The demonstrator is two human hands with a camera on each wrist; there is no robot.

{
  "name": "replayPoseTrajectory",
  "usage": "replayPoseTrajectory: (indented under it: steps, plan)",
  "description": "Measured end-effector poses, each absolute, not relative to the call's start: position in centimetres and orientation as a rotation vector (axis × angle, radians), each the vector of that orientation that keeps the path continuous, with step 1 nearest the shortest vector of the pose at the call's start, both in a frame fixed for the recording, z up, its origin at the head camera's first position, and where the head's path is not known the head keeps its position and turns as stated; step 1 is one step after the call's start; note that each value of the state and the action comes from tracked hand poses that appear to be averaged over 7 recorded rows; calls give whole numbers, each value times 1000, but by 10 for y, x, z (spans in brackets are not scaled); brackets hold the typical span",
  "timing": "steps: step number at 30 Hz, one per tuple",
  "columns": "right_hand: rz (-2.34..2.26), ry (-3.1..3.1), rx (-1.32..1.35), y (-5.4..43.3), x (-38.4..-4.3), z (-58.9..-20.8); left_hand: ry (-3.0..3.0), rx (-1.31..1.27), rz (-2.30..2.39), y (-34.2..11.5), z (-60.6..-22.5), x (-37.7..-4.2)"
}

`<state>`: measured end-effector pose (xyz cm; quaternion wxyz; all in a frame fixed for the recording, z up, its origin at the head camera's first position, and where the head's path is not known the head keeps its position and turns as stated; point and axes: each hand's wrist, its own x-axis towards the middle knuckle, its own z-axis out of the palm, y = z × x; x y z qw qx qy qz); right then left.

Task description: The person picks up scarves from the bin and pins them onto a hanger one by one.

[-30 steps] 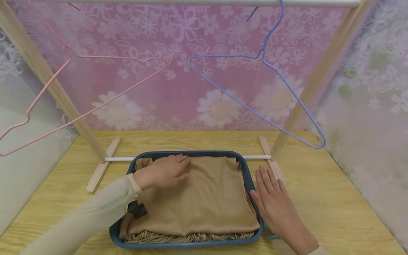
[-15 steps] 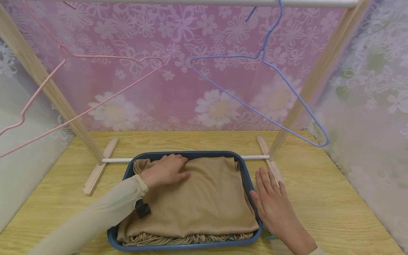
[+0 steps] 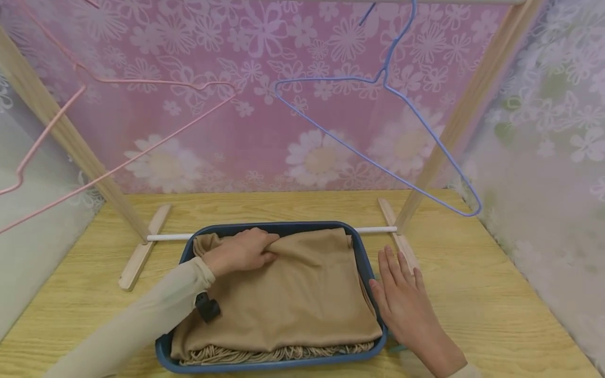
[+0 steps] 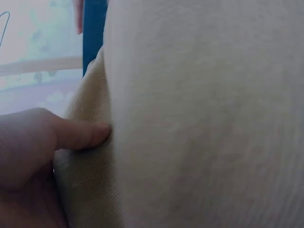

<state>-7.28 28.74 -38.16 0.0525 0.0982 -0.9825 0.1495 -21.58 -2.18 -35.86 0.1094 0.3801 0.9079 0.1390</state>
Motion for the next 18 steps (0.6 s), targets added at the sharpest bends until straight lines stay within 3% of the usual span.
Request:
replayPoseTrajectory:
  steps: [9, 18]
  plan:
    - [484, -2993, 273, 289, -73, -384, 2481, 1096, 517, -32, -342, -229]
    - [518, -2982, 268, 288, -71, -385, 2161, 787, 548, -45, -344, -247]
